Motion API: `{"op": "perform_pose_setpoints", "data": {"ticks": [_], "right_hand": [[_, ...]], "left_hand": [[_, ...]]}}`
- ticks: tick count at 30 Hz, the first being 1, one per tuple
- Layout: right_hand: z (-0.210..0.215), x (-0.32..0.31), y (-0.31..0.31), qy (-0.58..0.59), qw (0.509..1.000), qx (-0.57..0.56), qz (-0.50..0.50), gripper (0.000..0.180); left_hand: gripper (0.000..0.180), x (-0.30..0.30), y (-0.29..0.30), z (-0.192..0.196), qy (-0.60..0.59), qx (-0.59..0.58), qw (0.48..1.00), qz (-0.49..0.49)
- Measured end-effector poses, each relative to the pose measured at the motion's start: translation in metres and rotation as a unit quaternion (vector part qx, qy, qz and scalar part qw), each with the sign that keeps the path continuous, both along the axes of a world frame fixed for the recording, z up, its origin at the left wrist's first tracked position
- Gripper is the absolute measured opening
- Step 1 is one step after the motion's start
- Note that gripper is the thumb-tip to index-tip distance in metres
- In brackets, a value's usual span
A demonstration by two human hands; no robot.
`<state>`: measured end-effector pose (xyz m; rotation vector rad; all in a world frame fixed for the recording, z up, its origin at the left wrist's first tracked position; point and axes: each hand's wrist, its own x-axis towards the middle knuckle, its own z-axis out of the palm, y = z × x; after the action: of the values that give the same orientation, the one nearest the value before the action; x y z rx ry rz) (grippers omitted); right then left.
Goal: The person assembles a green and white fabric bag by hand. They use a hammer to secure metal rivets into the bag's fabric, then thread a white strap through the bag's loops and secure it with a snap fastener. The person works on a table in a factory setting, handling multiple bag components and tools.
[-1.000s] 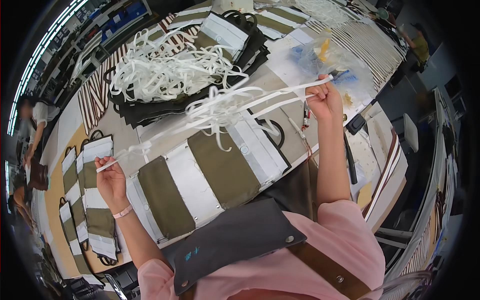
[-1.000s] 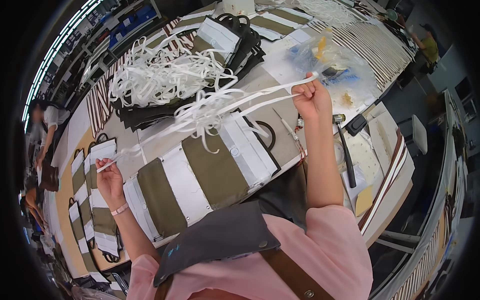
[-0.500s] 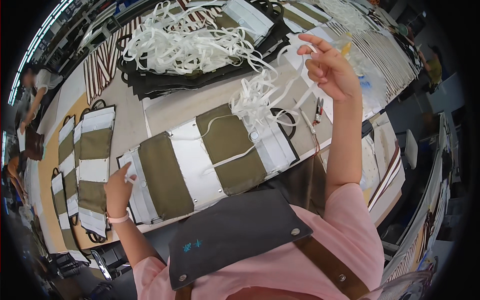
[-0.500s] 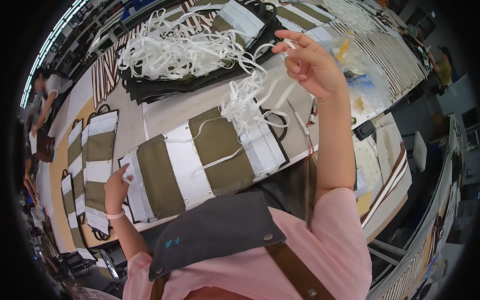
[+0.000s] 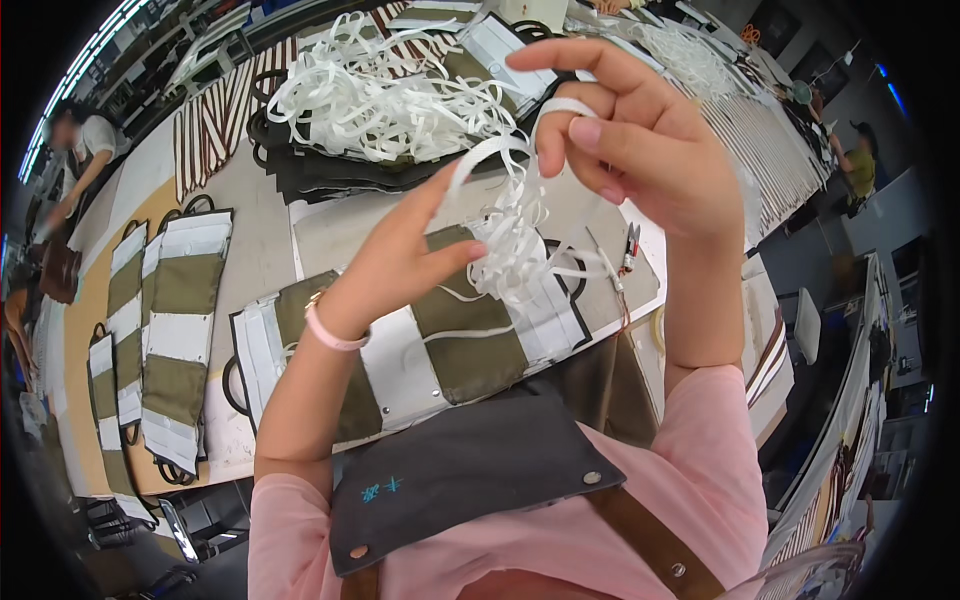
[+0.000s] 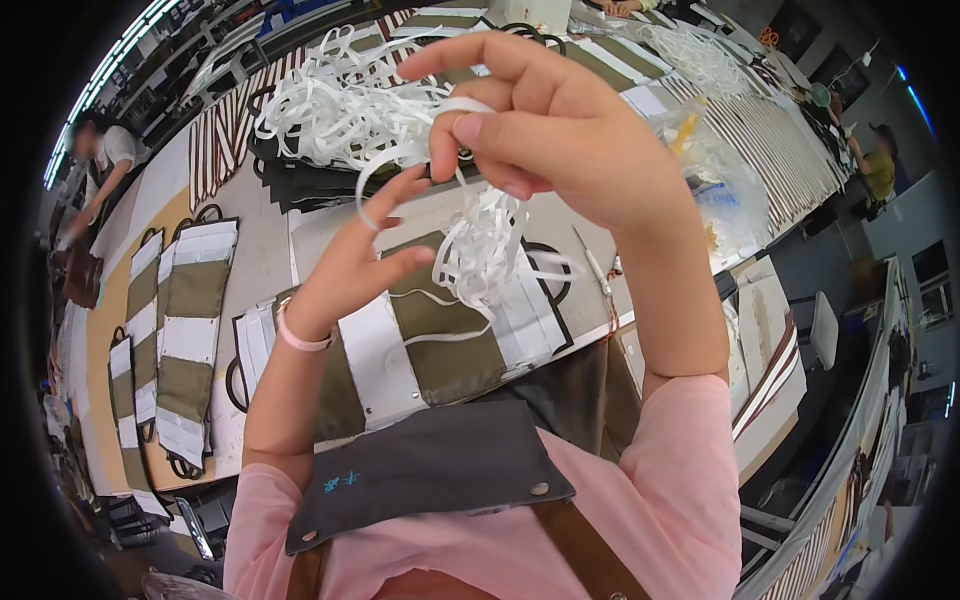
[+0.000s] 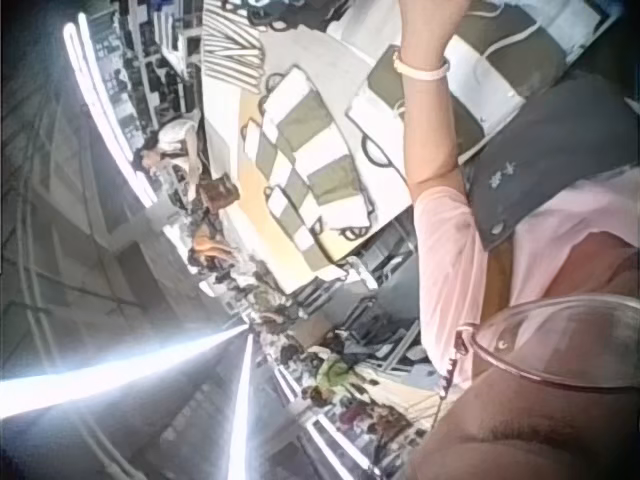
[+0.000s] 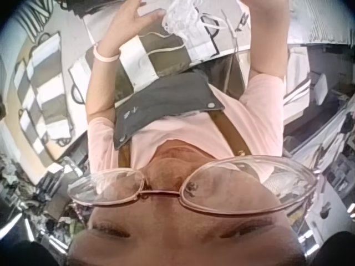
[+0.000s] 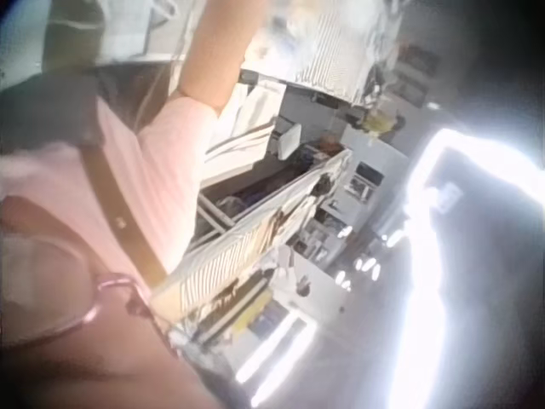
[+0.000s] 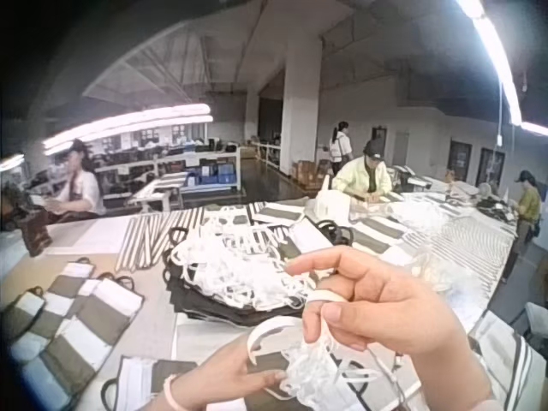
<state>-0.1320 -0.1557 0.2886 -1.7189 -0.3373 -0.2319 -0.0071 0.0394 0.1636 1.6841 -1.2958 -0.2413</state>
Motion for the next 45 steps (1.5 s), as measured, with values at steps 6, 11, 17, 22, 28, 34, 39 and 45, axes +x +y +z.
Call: {"op": "perform_pose_setpoints", "data": {"ticks": [6,11,17,22,28,34,39,45], "right_hand": [[-0.001,-0.024,-0.013,-0.080,0.986,0.032,-0.141,0.033],[-0.033,-0.059,-0.050,-0.063,0.964,0.065,-0.249,0.019],[-0.059,-0.071,-0.066,0.051,0.890,-0.291,-0.348,0.020],[-0.064,-0.070,-0.070,-0.110,0.828,-0.368,-0.408,0.034],[-0.072,-0.052,-0.122,-0.004,0.791,-0.289,-0.539,0.035],[-0.086,-0.006,-0.190,0.071,0.856,0.088,-0.505,0.033],[-0.046,0.040,-0.226,0.207,0.915,0.165,-0.305,0.044],[0.012,0.092,-0.302,0.011,0.826,0.415,-0.381,0.039]], "left_hand": [[0.022,0.003,-0.038,0.003,0.060,0.065,0.995,-0.046],[0.027,0.006,-0.020,0.032,-0.091,0.002,0.993,0.080],[0.040,0.020,-0.011,0.037,-0.318,-0.044,0.936,0.147],[0.034,0.031,-0.014,0.029,-0.306,-0.036,0.937,0.166],[0.024,0.040,0.000,0.030,-0.210,-0.024,0.957,0.201],[0.023,0.085,0.048,0.026,-0.085,0.016,0.966,0.244],[0.022,0.090,0.057,0.007,-0.086,-0.074,0.967,0.230],[0.034,0.106,0.053,0.002,-0.413,0.112,0.861,0.275]]}}
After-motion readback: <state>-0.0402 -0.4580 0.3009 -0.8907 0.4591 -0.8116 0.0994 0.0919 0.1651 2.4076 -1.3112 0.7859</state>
